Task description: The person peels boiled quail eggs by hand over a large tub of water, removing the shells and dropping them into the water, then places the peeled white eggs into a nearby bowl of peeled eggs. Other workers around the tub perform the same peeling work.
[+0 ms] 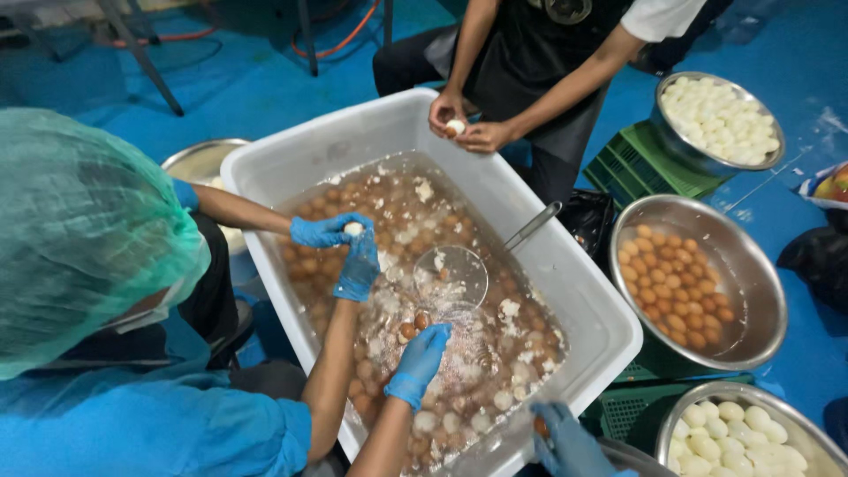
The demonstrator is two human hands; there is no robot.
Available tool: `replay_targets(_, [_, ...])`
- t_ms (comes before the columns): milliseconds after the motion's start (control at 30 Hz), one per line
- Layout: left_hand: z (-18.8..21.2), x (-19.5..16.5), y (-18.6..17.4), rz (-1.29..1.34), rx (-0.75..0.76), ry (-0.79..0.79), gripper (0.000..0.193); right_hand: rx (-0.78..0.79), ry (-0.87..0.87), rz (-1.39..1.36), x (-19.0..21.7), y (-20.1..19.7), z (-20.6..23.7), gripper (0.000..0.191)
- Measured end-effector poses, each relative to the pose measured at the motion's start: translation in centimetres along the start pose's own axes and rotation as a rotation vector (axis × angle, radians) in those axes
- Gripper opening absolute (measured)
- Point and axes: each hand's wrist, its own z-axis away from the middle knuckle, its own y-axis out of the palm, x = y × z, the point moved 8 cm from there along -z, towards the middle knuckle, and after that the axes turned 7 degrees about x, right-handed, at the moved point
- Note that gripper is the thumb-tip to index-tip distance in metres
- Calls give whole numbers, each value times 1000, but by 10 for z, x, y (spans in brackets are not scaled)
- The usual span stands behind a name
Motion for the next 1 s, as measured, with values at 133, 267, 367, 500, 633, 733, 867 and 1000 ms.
replay_targets(133, [-2, 9, 4, 18, 11, -23, 39, 102, 142, 45, -19, 15, 1, 55])
replay_targets(267, [-6, 14, 11, 116, 56, 30, 40, -315, -192, 2, 11, -20, 7, 48])
replay_targets(367, [-5, 22, 10, 157, 31, -33, 40, -378, -133, -27, 13, -23, 6, 46])
replay_targets(500, [-5, 27, 11, 107, 39, -79, 40, -23, 32, 80, 4, 0, -13, 50])
replay_targets(633, [-7, 28, 10, 126, 19, -45, 41, 46, -8, 11, -1, 1, -22, 44])
replay_targets(733, [-8, 27, 12, 98, 23, -45, 40, 162, -10, 68, -6, 10, -22, 51])
replay_targets(867, [-3, 28, 30, 254, 77, -148, 40, -208, -80, -125, 12, -22, -22, 46])
replay_targets(1000, [2, 25, 65, 415, 194, -323, 41, -432, -124, -432, 40, -60, -73, 43])
